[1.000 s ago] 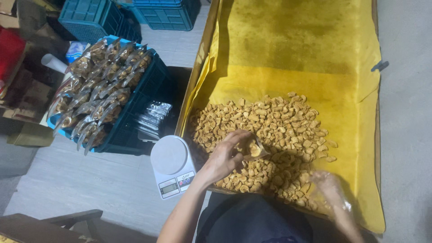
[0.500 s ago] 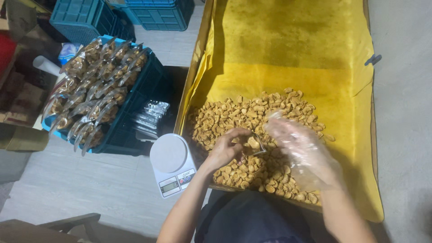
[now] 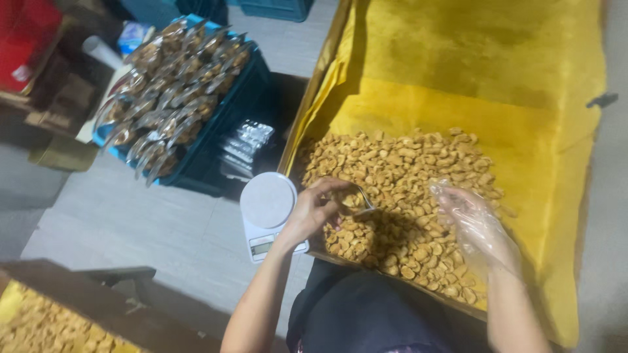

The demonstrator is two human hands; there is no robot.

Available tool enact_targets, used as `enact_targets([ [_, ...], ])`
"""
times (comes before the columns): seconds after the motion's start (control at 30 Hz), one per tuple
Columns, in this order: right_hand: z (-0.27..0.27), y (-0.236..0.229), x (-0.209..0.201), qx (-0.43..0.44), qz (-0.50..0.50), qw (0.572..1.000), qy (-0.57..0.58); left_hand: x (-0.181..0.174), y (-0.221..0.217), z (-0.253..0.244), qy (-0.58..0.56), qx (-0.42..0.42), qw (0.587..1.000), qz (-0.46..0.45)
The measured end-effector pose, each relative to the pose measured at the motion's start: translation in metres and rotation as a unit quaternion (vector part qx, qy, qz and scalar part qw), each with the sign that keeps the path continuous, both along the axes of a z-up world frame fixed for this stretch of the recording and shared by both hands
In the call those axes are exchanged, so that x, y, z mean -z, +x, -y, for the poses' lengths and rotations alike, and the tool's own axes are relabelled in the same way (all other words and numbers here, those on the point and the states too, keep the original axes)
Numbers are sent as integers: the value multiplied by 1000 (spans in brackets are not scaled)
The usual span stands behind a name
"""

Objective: The person scoops cashews from a large yellow-lined tray into clear plastic bags, weighs each bag on a digital scale, and places the filled bags into a blue crate. The process is repeated continuously throughout the clip.

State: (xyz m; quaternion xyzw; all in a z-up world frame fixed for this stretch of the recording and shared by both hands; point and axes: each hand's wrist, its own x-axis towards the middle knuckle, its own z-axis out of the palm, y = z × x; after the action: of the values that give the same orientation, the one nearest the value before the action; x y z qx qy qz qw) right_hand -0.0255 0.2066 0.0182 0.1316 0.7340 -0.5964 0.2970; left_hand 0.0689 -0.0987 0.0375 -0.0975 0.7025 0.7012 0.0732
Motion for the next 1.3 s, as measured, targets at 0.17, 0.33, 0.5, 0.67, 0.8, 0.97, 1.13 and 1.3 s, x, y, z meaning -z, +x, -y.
enact_targets([
  [0.17, 6, -8, 3, -21, -4, 999, -45, -27, 38, 46, 35, -158, 986, -36],
  [0.33, 25, -11, -6, -86, 10, 993, 76, -33, 72, 89, -12, -289, 957, -38],
  [0.5, 38, -14, -15, -171, 0, 973, 153, -20, 82, 105, 30, -351, 935, -50],
  [0.67, 40, -10, -17, -157, 12, 976, 152, -35, 84, 109, -62, -313, 947, -46],
  [0.8, 32, -11, -2, -127, 26, 984, 120, -60, 89, 114, -210, -287, 934, -37],
  [0.97, 18, -32, 33, -224, -43, 959, 166, -75, 99, 125, -304, -265, 913, -66],
  [1.13, 17, -38, 45, -232, -21, 943, 238, -88, 101, 123, -419, -163, 889, -81],
  [1.3, 29, -21, 33, -211, -1, 955, 210, -98, 91, 130, -454, -65, 887, -57],
])
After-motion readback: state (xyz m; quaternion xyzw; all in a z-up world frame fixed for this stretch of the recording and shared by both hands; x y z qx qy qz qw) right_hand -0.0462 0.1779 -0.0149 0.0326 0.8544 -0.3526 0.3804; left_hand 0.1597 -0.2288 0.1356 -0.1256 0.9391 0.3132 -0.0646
